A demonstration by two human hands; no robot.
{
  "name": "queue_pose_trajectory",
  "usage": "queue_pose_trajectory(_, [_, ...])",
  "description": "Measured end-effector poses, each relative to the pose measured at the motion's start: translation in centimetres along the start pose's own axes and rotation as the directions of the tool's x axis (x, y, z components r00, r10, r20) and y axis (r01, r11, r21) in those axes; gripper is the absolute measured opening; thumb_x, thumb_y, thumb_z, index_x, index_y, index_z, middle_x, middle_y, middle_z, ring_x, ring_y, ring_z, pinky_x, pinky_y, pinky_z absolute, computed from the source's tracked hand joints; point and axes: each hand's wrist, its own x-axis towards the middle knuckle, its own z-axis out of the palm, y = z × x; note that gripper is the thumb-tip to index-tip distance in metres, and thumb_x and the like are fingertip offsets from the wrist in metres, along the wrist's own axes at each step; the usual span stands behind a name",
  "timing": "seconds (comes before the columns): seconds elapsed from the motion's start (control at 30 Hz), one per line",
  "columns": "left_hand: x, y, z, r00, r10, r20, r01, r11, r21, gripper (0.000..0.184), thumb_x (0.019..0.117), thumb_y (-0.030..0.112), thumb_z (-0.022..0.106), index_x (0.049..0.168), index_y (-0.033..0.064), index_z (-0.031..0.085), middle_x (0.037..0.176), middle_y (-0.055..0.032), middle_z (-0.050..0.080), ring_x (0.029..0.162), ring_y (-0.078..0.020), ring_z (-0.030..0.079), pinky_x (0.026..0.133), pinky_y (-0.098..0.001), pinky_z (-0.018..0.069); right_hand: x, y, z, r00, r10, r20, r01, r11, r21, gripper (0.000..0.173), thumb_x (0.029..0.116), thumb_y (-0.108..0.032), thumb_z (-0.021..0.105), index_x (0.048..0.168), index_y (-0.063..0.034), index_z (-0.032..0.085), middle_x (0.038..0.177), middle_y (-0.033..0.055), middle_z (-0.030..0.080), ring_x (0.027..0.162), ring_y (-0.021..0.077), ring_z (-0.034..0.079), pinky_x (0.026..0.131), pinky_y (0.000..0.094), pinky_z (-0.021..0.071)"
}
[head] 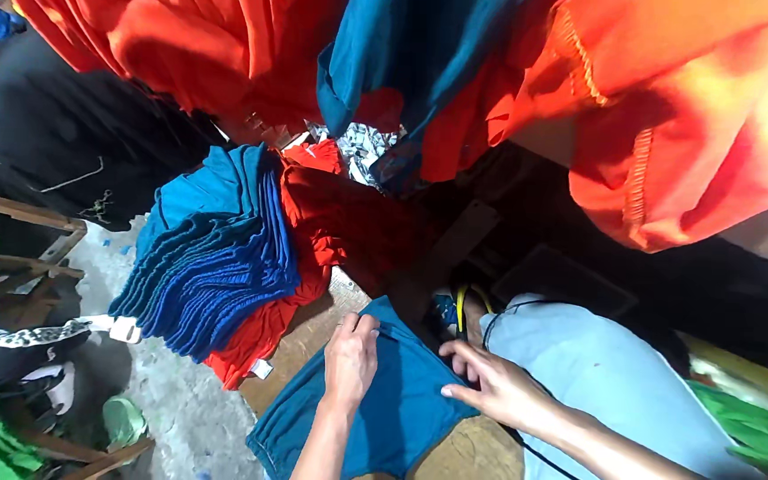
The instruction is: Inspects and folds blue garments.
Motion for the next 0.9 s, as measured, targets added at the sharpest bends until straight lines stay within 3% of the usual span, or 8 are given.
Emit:
queue_pose_trajectory(0.1, [-1.8, 0.1, 1.0, 0.989, -0.015, -0.148, 0.002, 0.997, -0.083, 0.010, 0.0916, 0.003, 0.064, 0.096, 0.0016, 0.074, 0.090, -0.0138, 0.068, 0.080, -0.0285, 0.070, 0.071, -0.0426, 0.0594, 1.3, -0.3, 1.0, 0.895, -0.278, -0.349, 0.266, 0.960, -0.083, 0.035, 0.0959, -0.035, 0.061, 0.117, -0.0094, 0.071, 0.101, 0.0082, 0.069, 0.083, 0.0164, 0.066, 0.070, 0.0306, 0.0554])
queue_pose_trajectory(0.2, [-2.3, 0.4, 2.4, 0.964, -0.065, -0.257, 0.022, 0.986, -0.166, 0.007, 0.0886, 0.001, 0.067, 0.094, 0.0002, 0.072, 0.089, -0.0121, 0.068, 0.079, -0.0232, 0.069, 0.072, -0.0364, 0.0592, 3.8, -2.3, 1.1, 0.863, -0.390, -0.323, 0.358, 0.921, -0.154, 0.030, 0.0967, -0.033, 0.061, 0.110, -0.0093, 0.074, 0.092, 0.0062, 0.069, 0.081, 0.0184, 0.066, 0.072, 0.0363, 0.0565])
queue_pose_trajectory(0.37, [-2.5, 1.1, 3.6, 0.927, -0.113, -0.358, 0.028, 0.971, -0.236, 0.014, 0.0886, 0.006, 0.071, 0.100, -0.0014, 0.067, 0.095, -0.0124, 0.067, 0.082, -0.0222, 0.068, 0.076, -0.0352, 0.0589, 6.6, -5.2, 1.1, 0.983, -0.160, -0.089, 0.136, 0.964, -0.230, 0.019, 0.0980, -0.014, 0.066, 0.111, -0.0013, 0.071, 0.099, 0.0173, 0.069, 0.093, 0.0351, 0.068, 0.083, 0.0533, 0.0537])
queue_pose_trajectory(0.47, [-3.3, 1.0, 4.1, 0.921, -0.063, -0.384, -0.007, 0.984, -0.178, 0.015, 0.0907, 0.011, 0.068, 0.100, 0.0003, 0.070, 0.103, -0.0139, 0.070, 0.097, -0.0290, 0.068, 0.085, -0.0408, 0.0573, 6.8, -4.5, 1.4, 0.985, -0.117, -0.129, 0.100, 0.986, -0.131, 0.012, 0.0964, -0.011, 0.068, 0.099, 0.0006, 0.070, 0.085, 0.0132, 0.064, 0.077, 0.0260, 0.062, 0.072, 0.0445, 0.0527])
queue_pose_trajectory(0.53, [-3.8, 1.4, 4.5, 0.910, -0.129, -0.394, 0.039, 0.973, -0.228, 0.016, 0.0921, 0.015, 0.065, 0.093, 0.0016, 0.073, 0.092, -0.0115, 0.070, 0.088, -0.0266, 0.069, 0.078, -0.0391, 0.0577, 6.7, -4.2, 1.3, 0.983, -0.091, -0.160, 0.090, 0.996, -0.014, 0.011, 0.0941, -0.011, 0.071, 0.095, -0.0006, 0.067, 0.077, 0.0078, 0.059, 0.068, 0.0164, 0.055, 0.065, 0.0344, 0.0475])
queue_pose_trajectory(0.73, [-1.5, 3.7, 1.6, 0.849, -0.527, 0.036, 0.488, 0.756, -0.436, 0.016, 0.0949, 0.019, 0.072, 0.094, 0.0038, 0.069, 0.079, -0.0077, 0.067, 0.072, -0.0216, 0.065, 0.069, -0.0455, 0.0540, 6.2, -5.3, 0.7, 0.999, 0.028, 0.033, -0.035, 0.969, 0.245, 0.023, 0.0971, -0.007, 0.066, 0.120, -0.0022, 0.066, 0.086, 0.0042, 0.064, 0.073, 0.0087, 0.058, 0.070, 0.0269, 0.0503])
queue_pose_trajectory(0.8, [-1.2, 3.2, 1.2, 0.837, -0.542, 0.074, 0.510, 0.724, -0.463, 0.012, 0.0958, 0.015, 0.071, 0.092, 0.0040, 0.069, 0.075, -0.0061, 0.065, 0.069, -0.0187, 0.062, 0.068, -0.0415, 0.0525, 6.2, -5.7, 0.3, 0.988, 0.100, 0.121, -0.135, 0.933, 0.333, 0.024, 0.1013, -0.011, 0.062, 0.124, -0.0037, 0.064, 0.083, 0.0023, 0.063, 0.068, 0.0068, 0.058, 0.065, 0.0236, 0.0496])
queue_pose_trajectory(0.9, [-1.7, 2.7, 1.4, 0.859, -0.510, 0.042, 0.446, 0.706, -0.550, 0.009, 0.0954, 0.012, 0.069, 0.089, 0.0052, 0.069, 0.073, -0.0026, 0.064, 0.066, -0.0120, 0.061, 0.064, -0.0330, 0.0516, 6.7, -6.4, 0.1, 0.949, 0.178, 0.261, -0.269, 0.889, 0.370, 0.034, 0.1117, -0.028, 0.040, 0.114, -0.0041, 0.064, 0.074, -0.0008, 0.062, 0.056, 0.0036, 0.053, 0.055, 0.0189, 0.0446])
